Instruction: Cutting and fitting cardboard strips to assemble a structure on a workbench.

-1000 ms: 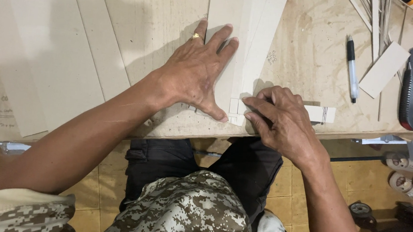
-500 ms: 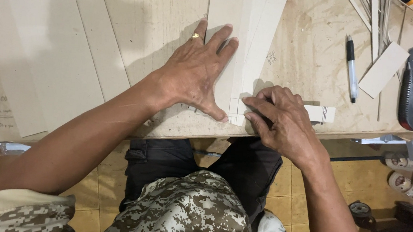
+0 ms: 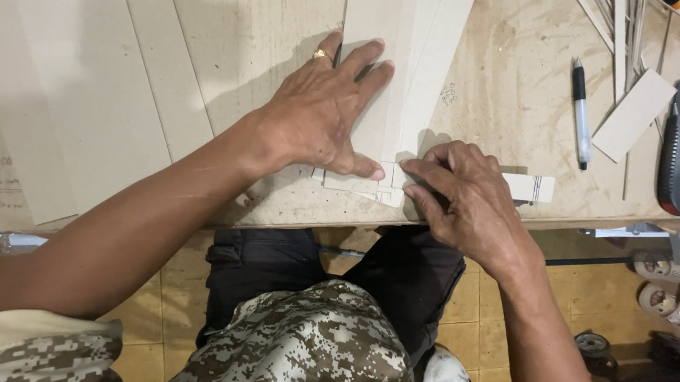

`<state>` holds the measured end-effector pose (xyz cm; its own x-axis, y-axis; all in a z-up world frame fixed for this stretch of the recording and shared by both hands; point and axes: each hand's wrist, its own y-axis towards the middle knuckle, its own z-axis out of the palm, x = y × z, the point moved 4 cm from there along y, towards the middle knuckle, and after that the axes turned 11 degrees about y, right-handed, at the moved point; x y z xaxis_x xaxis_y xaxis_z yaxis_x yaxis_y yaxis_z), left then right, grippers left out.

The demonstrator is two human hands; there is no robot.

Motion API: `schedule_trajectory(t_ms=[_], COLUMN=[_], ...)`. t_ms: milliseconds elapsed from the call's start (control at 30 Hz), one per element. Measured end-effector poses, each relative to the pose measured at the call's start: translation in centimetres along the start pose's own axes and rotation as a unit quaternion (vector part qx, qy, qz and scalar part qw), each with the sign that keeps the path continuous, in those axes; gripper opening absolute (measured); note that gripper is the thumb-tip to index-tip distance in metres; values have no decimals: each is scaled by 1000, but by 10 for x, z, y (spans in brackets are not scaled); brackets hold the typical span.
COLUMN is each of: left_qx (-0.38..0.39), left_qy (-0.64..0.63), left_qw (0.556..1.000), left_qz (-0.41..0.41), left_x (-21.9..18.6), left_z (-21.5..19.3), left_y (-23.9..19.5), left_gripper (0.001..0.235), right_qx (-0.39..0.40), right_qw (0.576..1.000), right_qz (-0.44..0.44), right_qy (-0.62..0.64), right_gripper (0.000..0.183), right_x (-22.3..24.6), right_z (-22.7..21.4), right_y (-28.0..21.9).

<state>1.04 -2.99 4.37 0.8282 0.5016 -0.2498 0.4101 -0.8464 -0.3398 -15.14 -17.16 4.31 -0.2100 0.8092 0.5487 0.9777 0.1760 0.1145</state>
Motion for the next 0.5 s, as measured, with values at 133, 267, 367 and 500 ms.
schedule_trajectory(t_ms=[133, 267, 367, 500], left_qx=[-3, -7, -12, 18], left_qy=[3, 6, 9, -3], left_qw=[1000, 1000, 1000, 1000], left_qz=[-1, -1, -1, -16], left_x=[1, 2, 2, -4], left_z=[2, 4, 4, -10], left_y=[2, 3, 3, -8], left_gripper=[128, 131, 130, 126], right_qx=[-6, 2, 5, 5], right_qw=[1000, 1000, 1000, 1000], right_qz=[-4, 4, 8, 0], right_qy=[2, -5, -9, 4], right_gripper=[33, 33, 33, 32], right_x=[1, 1, 1, 7], right_z=[0, 0, 0, -4], right_y=[-1, 0, 0, 3])
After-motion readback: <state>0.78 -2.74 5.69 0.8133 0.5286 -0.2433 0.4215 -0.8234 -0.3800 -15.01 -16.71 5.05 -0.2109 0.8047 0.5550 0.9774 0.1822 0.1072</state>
